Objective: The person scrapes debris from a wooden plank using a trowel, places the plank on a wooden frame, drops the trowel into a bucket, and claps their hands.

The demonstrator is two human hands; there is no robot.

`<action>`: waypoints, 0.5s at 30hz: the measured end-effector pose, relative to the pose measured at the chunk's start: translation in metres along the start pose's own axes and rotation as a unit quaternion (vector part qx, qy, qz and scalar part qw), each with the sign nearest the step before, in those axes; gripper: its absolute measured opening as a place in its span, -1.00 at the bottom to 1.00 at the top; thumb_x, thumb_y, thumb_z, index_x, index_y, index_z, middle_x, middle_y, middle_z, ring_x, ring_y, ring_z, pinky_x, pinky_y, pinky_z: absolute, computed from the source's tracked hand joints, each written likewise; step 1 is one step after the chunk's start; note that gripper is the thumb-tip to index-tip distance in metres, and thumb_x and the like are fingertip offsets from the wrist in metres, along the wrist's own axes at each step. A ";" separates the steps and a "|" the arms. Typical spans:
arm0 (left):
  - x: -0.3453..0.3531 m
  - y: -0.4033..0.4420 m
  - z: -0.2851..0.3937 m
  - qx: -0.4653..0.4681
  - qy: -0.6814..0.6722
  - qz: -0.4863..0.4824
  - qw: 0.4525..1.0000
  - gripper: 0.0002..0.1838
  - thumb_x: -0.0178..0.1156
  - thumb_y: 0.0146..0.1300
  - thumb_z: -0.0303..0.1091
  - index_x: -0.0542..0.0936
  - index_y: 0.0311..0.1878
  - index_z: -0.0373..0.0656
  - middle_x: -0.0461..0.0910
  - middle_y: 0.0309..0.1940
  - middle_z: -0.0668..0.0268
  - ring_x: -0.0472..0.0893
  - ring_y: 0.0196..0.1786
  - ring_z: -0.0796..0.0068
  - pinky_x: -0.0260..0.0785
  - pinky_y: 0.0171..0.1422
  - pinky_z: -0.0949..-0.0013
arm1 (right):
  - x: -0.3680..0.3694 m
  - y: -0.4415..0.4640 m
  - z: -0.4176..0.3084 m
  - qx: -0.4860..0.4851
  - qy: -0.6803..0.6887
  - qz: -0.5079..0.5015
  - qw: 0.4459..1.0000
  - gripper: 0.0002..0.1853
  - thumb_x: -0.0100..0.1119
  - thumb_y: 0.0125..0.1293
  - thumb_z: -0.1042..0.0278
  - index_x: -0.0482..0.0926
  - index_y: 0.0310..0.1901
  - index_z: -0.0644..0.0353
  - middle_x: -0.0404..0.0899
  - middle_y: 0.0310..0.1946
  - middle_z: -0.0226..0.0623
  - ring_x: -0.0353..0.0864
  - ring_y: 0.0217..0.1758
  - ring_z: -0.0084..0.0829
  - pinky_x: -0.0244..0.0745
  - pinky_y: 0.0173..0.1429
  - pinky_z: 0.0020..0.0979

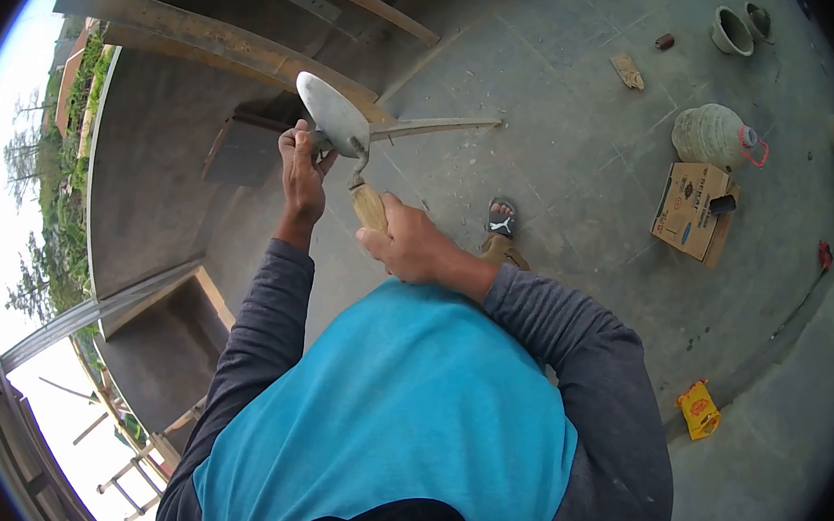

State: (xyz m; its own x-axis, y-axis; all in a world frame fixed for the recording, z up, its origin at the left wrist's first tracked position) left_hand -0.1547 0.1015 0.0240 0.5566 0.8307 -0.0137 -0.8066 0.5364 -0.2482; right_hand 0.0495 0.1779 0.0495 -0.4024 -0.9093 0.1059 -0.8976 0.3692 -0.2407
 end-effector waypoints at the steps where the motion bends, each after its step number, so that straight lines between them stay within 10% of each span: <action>1: 0.002 0.001 -0.001 -0.010 -0.007 -0.002 1.000 -0.65 -0.06 0.55 0.05 0.23 0.13 0.02 0.35 0.16 0.27 0.36 0.34 0.41 0.30 0.42 0.07 | 0.001 -0.002 -0.001 0.007 -0.019 -0.031 0.999 -0.50 0.15 0.35 0.10 0.34 0.06 0.40 0.59 -0.32 0.14 0.65 -0.22 0.00 0.51 -0.12 -0.12; 6: 0.009 0.003 0.005 0.021 0.021 -0.005 1.000 -0.57 -0.11 0.56 0.07 0.20 0.20 -0.06 0.31 0.21 0.22 0.34 0.36 0.37 0.28 0.44 0.07 | -0.008 -0.004 -0.011 -0.013 0.034 0.040 0.999 -0.49 0.15 0.34 0.08 0.35 0.05 0.41 0.59 -0.31 0.16 0.65 -0.21 -0.01 0.51 -0.12 -0.12; 9: 0.012 0.003 0.007 0.013 0.027 -0.024 0.999 -0.49 -0.14 0.56 0.10 0.16 0.28 -0.12 0.27 0.26 0.17 0.30 0.40 0.34 0.25 0.45 0.06 | 0.003 -0.003 -0.002 0.048 -0.032 -0.089 0.994 -0.57 0.15 0.38 0.15 0.38 0.03 0.38 0.56 -0.46 -0.22 0.55 -0.47 -0.50 0.47 -0.35 -0.39; 12: 0.018 0.010 0.008 0.016 0.029 -0.033 0.999 -0.46 -0.15 0.56 0.11 0.15 0.30 -0.14 0.26 0.28 0.15 0.29 0.41 0.32 0.24 0.45 0.05 | -0.008 -0.002 -0.015 -0.089 -0.048 0.038 0.994 -0.58 0.14 0.38 0.16 0.38 0.02 0.37 0.56 -0.46 -0.23 0.56 -0.46 -0.48 0.48 -0.33 -0.37; 15: 0.018 0.003 0.007 0.024 0.034 -0.021 0.999 -0.47 -0.17 0.57 0.11 0.15 0.30 -0.13 0.28 0.28 0.13 0.32 0.38 0.30 0.25 0.46 0.04 | -0.011 -0.003 -0.019 -0.025 0.002 0.028 0.999 -0.51 0.14 0.34 0.06 0.36 0.01 0.40 0.60 -0.39 0.08 0.66 -0.31 0.02 0.51 -0.17 -0.10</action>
Point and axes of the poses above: each hand's wrist, its own y-axis towards the middle knuckle, its own x-axis out of the palm, z = x × y, the point moved 7 cm from there along y, towards the middle knuckle
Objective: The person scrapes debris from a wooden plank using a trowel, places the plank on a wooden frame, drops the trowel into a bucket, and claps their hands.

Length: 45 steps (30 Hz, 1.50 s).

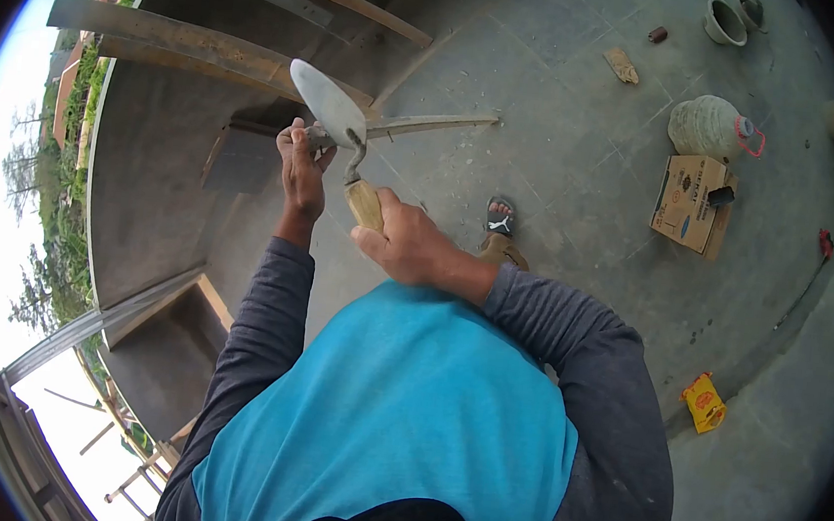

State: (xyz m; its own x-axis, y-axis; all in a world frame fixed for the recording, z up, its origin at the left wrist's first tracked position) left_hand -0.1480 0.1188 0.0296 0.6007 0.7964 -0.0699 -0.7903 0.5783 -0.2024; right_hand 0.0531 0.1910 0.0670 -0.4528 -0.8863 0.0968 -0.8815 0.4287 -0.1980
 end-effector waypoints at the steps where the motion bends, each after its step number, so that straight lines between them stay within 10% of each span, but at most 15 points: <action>1: 0.003 0.000 0.001 -0.001 -0.005 0.007 1.000 -0.50 -0.17 0.57 0.09 0.16 0.28 -0.11 0.30 0.26 0.11 0.35 0.35 0.29 0.26 0.46 0.03 | 0.003 0.000 0.003 0.007 -0.030 -0.039 0.999 -0.51 0.14 0.34 0.07 0.36 0.01 0.40 0.60 -0.39 0.10 0.65 -0.30 0.05 0.51 -0.16 -0.08; 9: 0.003 -0.003 0.001 0.003 0.001 0.000 1.000 -0.49 -0.20 0.58 0.09 0.14 0.31 -0.12 0.27 0.29 0.09 0.31 0.41 0.27 0.27 0.45 0.01 | 0.011 -0.003 0.012 0.027 -0.047 -0.080 0.995 -0.51 0.15 0.33 0.07 0.35 -0.02 0.41 0.59 -0.35 0.16 0.63 -0.29 0.14 0.50 -0.14 -0.03; 11: 0.005 0.003 -0.002 -0.008 -0.009 -0.008 1.000 -0.50 -0.20 0.58 0.09 0.15 0.29 -0.12 0.27 0.28 0.10 0.32 0.41 0.28 0.28 0.45 0.01 | 0.005 -0.005 0.005 -0.065 -0.066 0.004 0.996 -0.56 0.14 0.37 0.10 0.38 -0.01 0.38 0.56 -0.43 -0.18 0.56 -0.41 -0.44 0.49 -0.29 -0.33; 18: 0.008 -0.004 -0.001 0.010 0.002 0.009 1.000 -0.48 -0.20 0.57 0.11 0.15 0.28 -0.14 0.28 0.24 0.15 0.37 0.32 0.31 0.28 0.44 0.04 | 0.008 -0.009 0.004 0.020 -0.044 -0.071 0.996 -0.56 0.14 0.37 0.13 0.38 0.02 0.39 0.55 -0.46 -0.24 0.55 -0.42 -0.52 0.47 -0.33 -0.42; 21: 0.007 -0.004 -0.005 0.012 0.008 0.011 1.000 -0.46 -0.21 0.57 0.11 0.13 0.31 -0.16 0.25 0.24 0.16 0.36 0.31 0.31 0.29 0.43 0.06 | 0.003 -0.011 -0.004 -0.009 -0.003 -0.009 1.000 -0.56 0.13 0.37 0.15 0.38 0.03 0.41 0.54 -0.47 -0.21 0.54 -0.45 -0.51 0.47 -0.35 -0.40; 23: 0.007 -0.003 -0.005 0.021 0.009 0.010 1.000 -0.47 -0.21 0.57 0.11 0.14 0.29 -0.15 0.25 0.23 0.17 0.36 0.30 0.31 0.29 0.42 0.06 | 0.008 -0.009 -0.001 0.026 -0.055 -0.082 0.995 -0.50 0.14 0.34 0.07 0.36 0.00 0.43 0.59 -0.33 0.19 0.66 -0.21 0.08 0.50 -0.09 -0.08; 45: 0.019 -0.008 -0.001 0.027 0.031 0.058 0.997 -0.59 -0.18 0.58 0.09 0.20 0.10 -0.08 0.33 0.03 0.31 0.41 0.04 0.51 0.37 0.16 0.29 | -0.004 -0.007 0.044 0.018 -0.196 0.025 0.980 -0.59 0.12 0.27 0.30 0.26 0.04 0.35 0.59 -0.31 0.27 0.63 -0.22 0.25 0.52 -0.07 0.08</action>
Point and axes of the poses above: each hand's wrist, its own y-axis towards the middle knuckle, its own x-axis out of the palm, z = x × y, the point moved 7 cm from there along y, towards the middle knuckle
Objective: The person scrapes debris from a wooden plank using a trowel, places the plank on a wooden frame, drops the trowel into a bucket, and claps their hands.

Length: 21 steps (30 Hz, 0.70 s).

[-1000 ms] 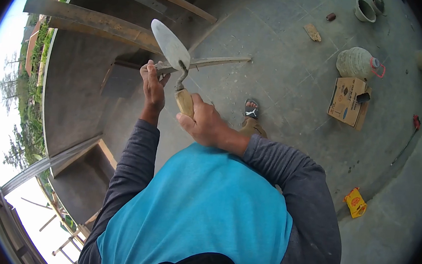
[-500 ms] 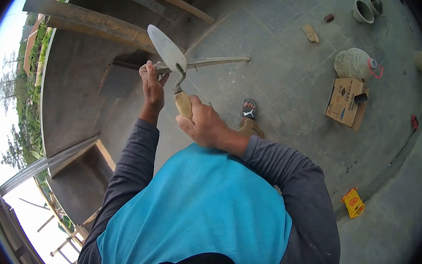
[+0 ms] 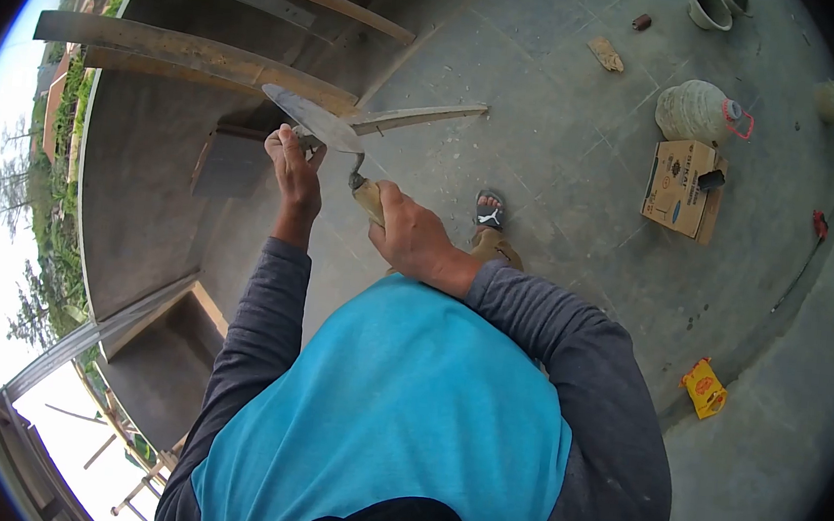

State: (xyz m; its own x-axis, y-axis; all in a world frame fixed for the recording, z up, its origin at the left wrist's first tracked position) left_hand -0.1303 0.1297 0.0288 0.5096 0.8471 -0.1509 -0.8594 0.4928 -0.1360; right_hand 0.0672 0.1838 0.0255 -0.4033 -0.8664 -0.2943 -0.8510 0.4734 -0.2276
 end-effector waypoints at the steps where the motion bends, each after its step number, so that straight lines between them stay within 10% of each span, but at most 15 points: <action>1: 0.003 0.001 0.002 0.008 -0.016 0.008 1.000 -0.59 -0.17 0.58 0.09 0.21 0.10 -0.08 0.32 0.02 0.32 0.41 0.04 0.51 0.38 0.14 0.31 | 0.002 0.002 -0.002 -0.049 0.019 0.010 0.999 -0.58 0.12 0.26 0.29 0.27 0.04 0.35 0.60 -0.29 0.27 0.63 -0.18 0.24 0.53 -0.06 0.06; 3: 0.002 0.000 0.000 -0.005 -0.009 0.011 1.000 -0.59 -0.16 0.57 0.09 0.21 0.10 -0.07 0.32 0.03 0.30 0.42 0.06 0.50 0.39 0.14 0.29 | 0.006 0.008 0.005 -0.097 0.038 0.024 0.994 -0.57 0.13 0.25 0.29 0.28 0.05 0.34 0.60 -0.26 0.27 0.63 -0.15 0.23 0.53 -0.05 0.04; 5: 0.002 0.001 0.001 -0.013 -0.003 0.014 1.000 -0.59 -0.14 0.57 0.10 0.21 0.10 -0.07 0.32 0.05 0.29 0.42 0.08 0.48 0.40 0.14 0.28 | 0.016 0.021 0.055 0.145 -0.015 -0.021 0.989 -0.52 0.15 0.23 0.26 0.32 0.10 0.35 0.61 -0.20 0.23 0.63 -0.10 0.19 0.54 -0.03 -0.02; 8: -0.009 0.001 -0.002 -0.029 -0.027 0.039 0.998 -0.62 -0.11 0.56 0.06 0.22 0.10 -0.06 0.32 0.05 0.29 0.43 0.10 0.48 0.39 0.18 0.27 | -0.007 0.017 0.050 -0.008 0.090 0.069 0.994 -0.49 0.17 0.24 0.23 0.36 0.15 0.36 0.63 -0.20 0.13 0.67 -0.13 0.07 0.55 -0.04 -0.12; 12: -0.009 0.007 -0.001 -0.019 -0.037 0.009 0.999 -0.66 -0.08 0.55 0.01 0.22 0.09 -0.05 0.34 0.07 0.29 0.43 0.16 0.47 0.38 0.25 0.23 | -0.024 0.009 0.044 0.044 0.198 0.128 0.971 -0.47 0.19 0.26 0.18 0.38 0.15 0.37 0.64 -0.28 0.02 0.69 -0.21 -0.07 0.55 -0.06 -0.18; 18: -0.001 0.016 0.000 -0.040 -0.051 -0.007 0.998 -0.66 -0.09 0.55 -0.02 0.24 0.13 -0.05 0.36 0.16 0.27 0.41 0.15 0.50 0.33 0.26 0.26 | 0.007 0.011 0.026 0.114 0.213 -0.056 0.969 -0.46 0.24 0.29 0.06 0.41 0.09 0.36 0.62 -0.44 -0.15 0.64 -0.42 -0.31 0.56 -0.25 -0.27; 21: 0.002 0.007 0.002 -0.037 -0.041 -0.015 0.998 -0.63 -0.09 0.55 -0.01 0.23 0.18 -0.06 0.36 0.16 0.28 0.41 0.17 0.49 0.33 0.27 0.24 | 0.005 0.014 0.018 0.064 0.367 0.064 0.926 -0.71 0.20 0.37 0.23 0.39 -0.10 0.27 0.50 -0.56 -0.35 0.51 -0.59 -0.60 0.44 -0.51 -0.43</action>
Point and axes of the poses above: each hand's wrist, its own y-axis towards the middle knuckle, its own x-axis out of the palm, z = x × y, the point moved 7 cm from there along y, towards the middle knuckle
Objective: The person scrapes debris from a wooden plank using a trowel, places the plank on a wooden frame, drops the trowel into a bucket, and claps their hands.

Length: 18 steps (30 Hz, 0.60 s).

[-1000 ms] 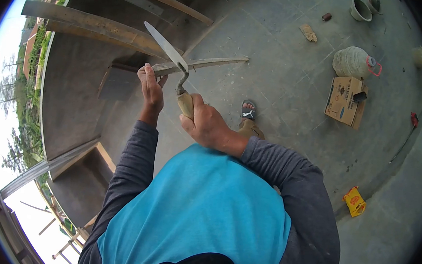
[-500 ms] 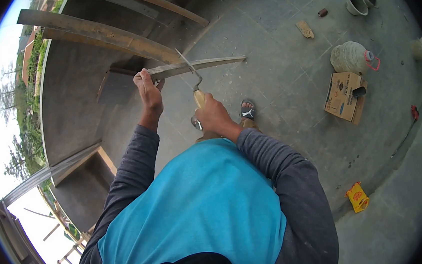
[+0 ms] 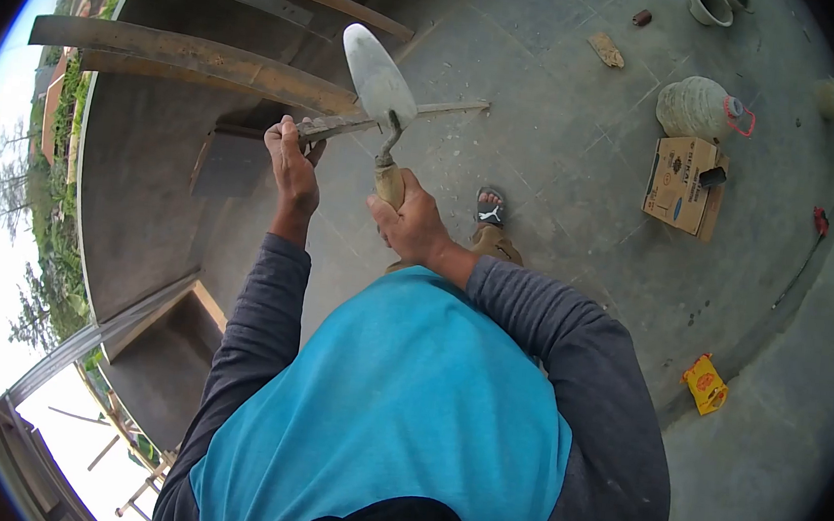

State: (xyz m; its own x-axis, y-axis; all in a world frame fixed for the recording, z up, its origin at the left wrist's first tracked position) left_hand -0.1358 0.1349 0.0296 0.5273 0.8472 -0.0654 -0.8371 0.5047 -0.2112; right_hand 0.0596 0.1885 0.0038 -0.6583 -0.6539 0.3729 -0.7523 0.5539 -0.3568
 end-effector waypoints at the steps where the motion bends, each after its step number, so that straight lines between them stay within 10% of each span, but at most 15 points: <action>1: 0.005 0.003 0.003 0.008 0.007 -0.014 1.000 -0.61 -0.08 0.54 -0.01 0.22 0.21 -0.07 0.36 0.16 0.28 0.41 0.17 0.49 0.33 0.27 0.24 | -0.002 0.001 -0.006 -0.004 0.001 0.002 1.000 -0.71 0.20 0.37 0.23 0.39 -0.10 0.27 0.50 -0.56 -0.35 0.51 -0.59 -0.60 0.44 -0.51 -0.43; 4: -0.006 0.006 0.000 0.002 -0.015 0.011 1.000 -0.57 -0.06 0.53 0.00 0.22 0.24 -0.08 0.34 0.19 0.28 0.40 0.18 0.49 0.31 0.31 0.22 | 0.004 -0.001 0.000 0.100 -0.118 -0.091 0.984 -0.68 0.19 0.38 0.22 0.37 -0.05 0.26 0.49 -0.57 -0.38 0.48 -0.61 -0.62 0.43 -0.52 -0.44; 7: -0.006 0.002 -0.003 -0.015 -0.023 -0.003 1.000 -0.59 -0.04 0.52 -0.01 0.23 0.19 -0.09 0.32 0.22 0.25 0.38 0.24 0.47 0.30 0.32 0.21 | -0.002 -0.005 0.007 -0.006 -0.038 -0.010 0.999 -0.59 0.21 0.34 0.17 0.39 0.03 0.31 0.57 -0.50 -0.20 0.61 -0.52 -0.37 0.52 -0.40 -0.30; 10: -0.002 0.001 0.003 0.001 -0.018 -0.023 1.000 -0.63 -0.05 0.53 -0.04 0.25 0.14 -0.10 0.22 0.35 0.15 0.37 0.26 0.42 0.29 0.36 0.20 | -0.006 -0.007 -0.009 -0.061 -0.300 -0.056 0.950 -0.54 0.18 0.33 0.17 0.37 0.10 0.33 0.62 -0.24 0.15 0.65 -0.15 0.13 0.52 -0.07 -0.02; 18: 0.007 -0.011 0.006 0.114 0.083 -0.128 0.982 -0.63 -0.08 0.54 -0.09 0.16 0.10 -0.19 -0.22 0.57 -0.11 0.11 0.56 -0.02 0.13 0.51 0.10 | -0.029 -0.029 -0.042 -0.129 -0.458 -0.077 0.876 -0.57 0.22 0.30 0.19 0.35 0.04 0.28 0.62 -0.24 0.13 0.65 -0.18 0.13 0.54 -0.13 0.01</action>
State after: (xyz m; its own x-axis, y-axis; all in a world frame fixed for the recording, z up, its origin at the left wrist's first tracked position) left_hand -0.1237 0.1358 0.0377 0.7253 0.6586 -0.2003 -0.6748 0.7378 -0.0179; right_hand 0.0993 0.2137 0.0390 -0.3398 -0.8054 -0.4857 -0.8889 0.4437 -0.1139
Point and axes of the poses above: each hand's wrist, its own y-axis towards the middle knuckle, its own x-axis out of the palm, z = x × y, the point moved 7 cm from there along y, towards the middle knuckle
